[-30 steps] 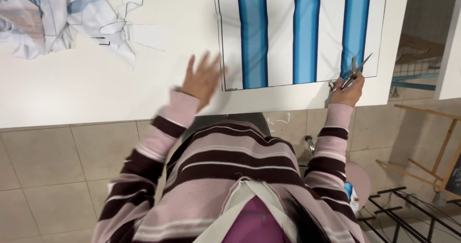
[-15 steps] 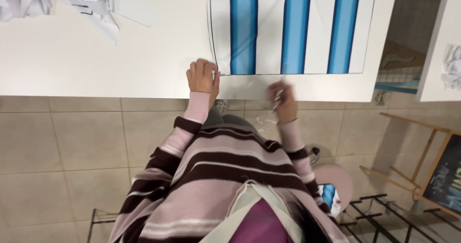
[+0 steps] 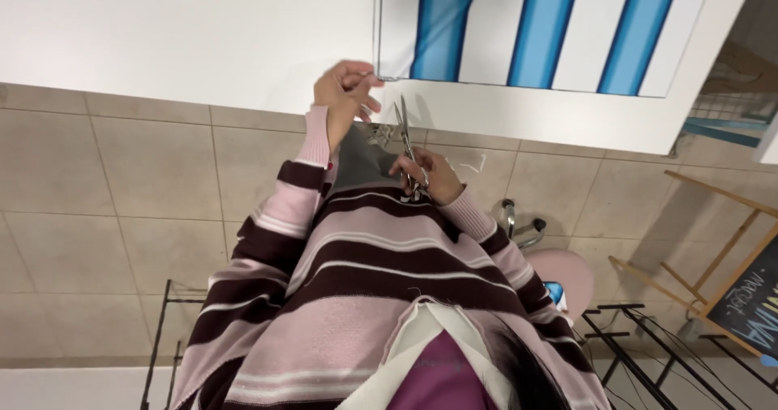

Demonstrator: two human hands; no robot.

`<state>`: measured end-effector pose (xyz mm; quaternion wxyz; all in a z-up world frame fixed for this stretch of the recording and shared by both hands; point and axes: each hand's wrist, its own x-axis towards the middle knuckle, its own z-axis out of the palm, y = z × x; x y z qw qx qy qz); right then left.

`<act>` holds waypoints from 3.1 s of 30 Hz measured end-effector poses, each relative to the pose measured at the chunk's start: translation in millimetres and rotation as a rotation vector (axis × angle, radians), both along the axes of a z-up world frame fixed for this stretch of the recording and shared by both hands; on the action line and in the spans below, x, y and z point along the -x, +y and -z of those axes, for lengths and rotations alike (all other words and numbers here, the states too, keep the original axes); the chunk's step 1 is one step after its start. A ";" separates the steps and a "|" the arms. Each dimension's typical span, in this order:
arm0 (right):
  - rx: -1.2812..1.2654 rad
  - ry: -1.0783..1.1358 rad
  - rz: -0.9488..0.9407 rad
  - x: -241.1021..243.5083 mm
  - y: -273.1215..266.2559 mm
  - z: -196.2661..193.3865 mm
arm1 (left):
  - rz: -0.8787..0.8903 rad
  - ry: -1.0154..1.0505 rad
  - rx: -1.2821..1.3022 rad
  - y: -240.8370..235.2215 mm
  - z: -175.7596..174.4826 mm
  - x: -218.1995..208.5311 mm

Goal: The person uses scissors to cut a large piece of white fabric with blue vertical stripes and printed outlines. They carefully follow the drawn lines to separate the fabric into specific shapes, occasionally lifting and repositioning the material on the table to continue the cutting process.

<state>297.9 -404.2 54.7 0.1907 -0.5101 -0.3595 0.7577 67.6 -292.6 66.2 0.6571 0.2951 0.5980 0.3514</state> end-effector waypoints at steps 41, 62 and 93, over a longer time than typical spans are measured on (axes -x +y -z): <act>0.035 -0.202 0.217 -11.0 4.3 -47.0 | 0.571 0.716 -0.569 33.7 -14.3 -13.8; -0.059 -0.203 0.116 52.4 8.7 20.5 | 0.349 0.017 0.201 22.5 -9.5 11.9; -0.045 -0.328 0.137 68.2 17.5 2.5 | 0.520 -0.001 0.242 33.6 -21.0 26.4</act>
